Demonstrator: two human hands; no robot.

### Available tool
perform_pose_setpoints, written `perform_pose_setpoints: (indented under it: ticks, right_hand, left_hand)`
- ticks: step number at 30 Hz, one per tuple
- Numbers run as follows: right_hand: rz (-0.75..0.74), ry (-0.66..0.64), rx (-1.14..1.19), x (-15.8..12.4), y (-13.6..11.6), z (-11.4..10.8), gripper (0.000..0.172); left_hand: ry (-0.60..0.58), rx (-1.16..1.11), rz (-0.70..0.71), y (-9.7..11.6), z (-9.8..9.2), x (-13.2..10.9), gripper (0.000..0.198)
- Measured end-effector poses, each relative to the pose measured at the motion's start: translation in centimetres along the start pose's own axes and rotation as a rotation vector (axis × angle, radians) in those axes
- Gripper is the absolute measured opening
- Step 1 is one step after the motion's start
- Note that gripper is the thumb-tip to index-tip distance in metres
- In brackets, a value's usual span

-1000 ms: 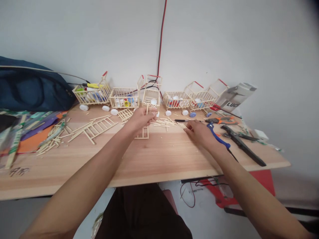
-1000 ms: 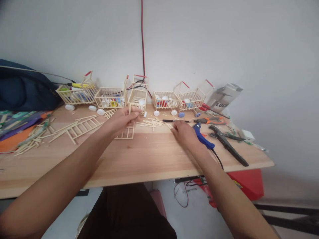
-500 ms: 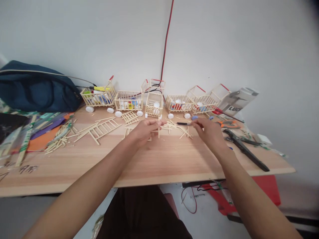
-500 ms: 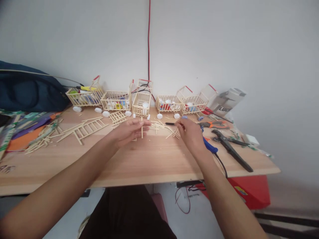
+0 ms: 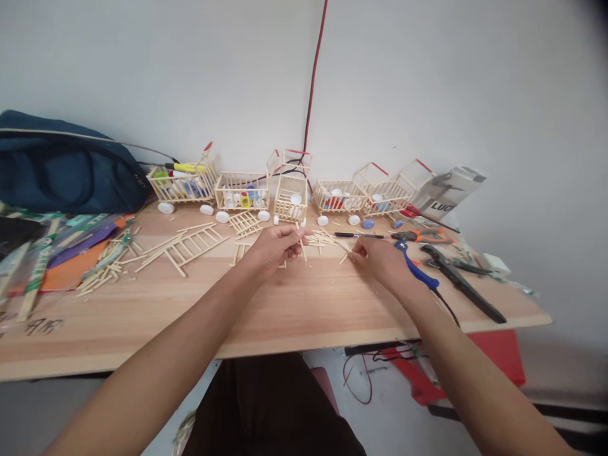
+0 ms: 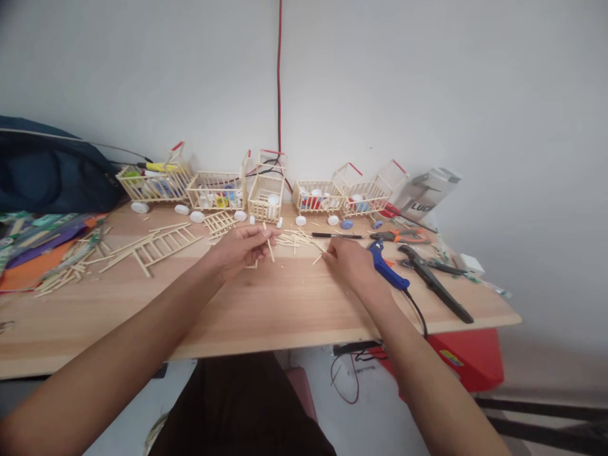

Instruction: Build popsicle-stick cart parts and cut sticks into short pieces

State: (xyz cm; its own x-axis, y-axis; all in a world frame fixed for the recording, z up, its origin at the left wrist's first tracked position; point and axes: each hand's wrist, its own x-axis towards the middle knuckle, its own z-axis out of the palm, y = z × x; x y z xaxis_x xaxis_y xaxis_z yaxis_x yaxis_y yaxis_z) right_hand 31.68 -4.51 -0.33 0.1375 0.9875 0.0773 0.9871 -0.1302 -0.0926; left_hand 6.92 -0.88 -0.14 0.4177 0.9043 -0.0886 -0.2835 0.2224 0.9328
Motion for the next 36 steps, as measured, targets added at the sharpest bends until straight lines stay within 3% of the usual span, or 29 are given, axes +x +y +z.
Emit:
perform_pose_setpoints:
  ticks: [3,6,10,13,25,36]
  right_hand:
    - [0.022,0.029,0.022,0.1,0.1,-0.1,0.013]
    - [-0.040,0.083,0.322,-0.6,-0.1,-0.8,0.020]
    - [-0.177,-0.150,0.932,-1.8,-2.4,-1.1,0.032]
    - [-0.189,-0.274,1.105,-1.9,-4.5,-0.3,0.038]
    - [-0.230,-0.373,1.157,-1.0,-6.3,1.3,0.039]
    - [-0.252,-0.416,1.150,-0.9,-6.0,2.0,0.039]
  left_hand:
    - [0.000,-0.017,-0.017,-0.3,0.0,0.2,0.025]
    - [-0.019,-0.049,-0.048,-0.6,0.1,0.2,0.028]
    - [-0.064,-0.072,-0.071,-0.7,0.5,-0.1,0.034]
    - [-0.087,-0.055,-0.077,-0.6,0.6,-0.2,0.036]
    - [-0.013,-0.029,-0.140,0.0,0.7,-0.3,0.023]
    - [-0.011,0.105,-0.058,-0.6,0.5,-0.2,0.031]
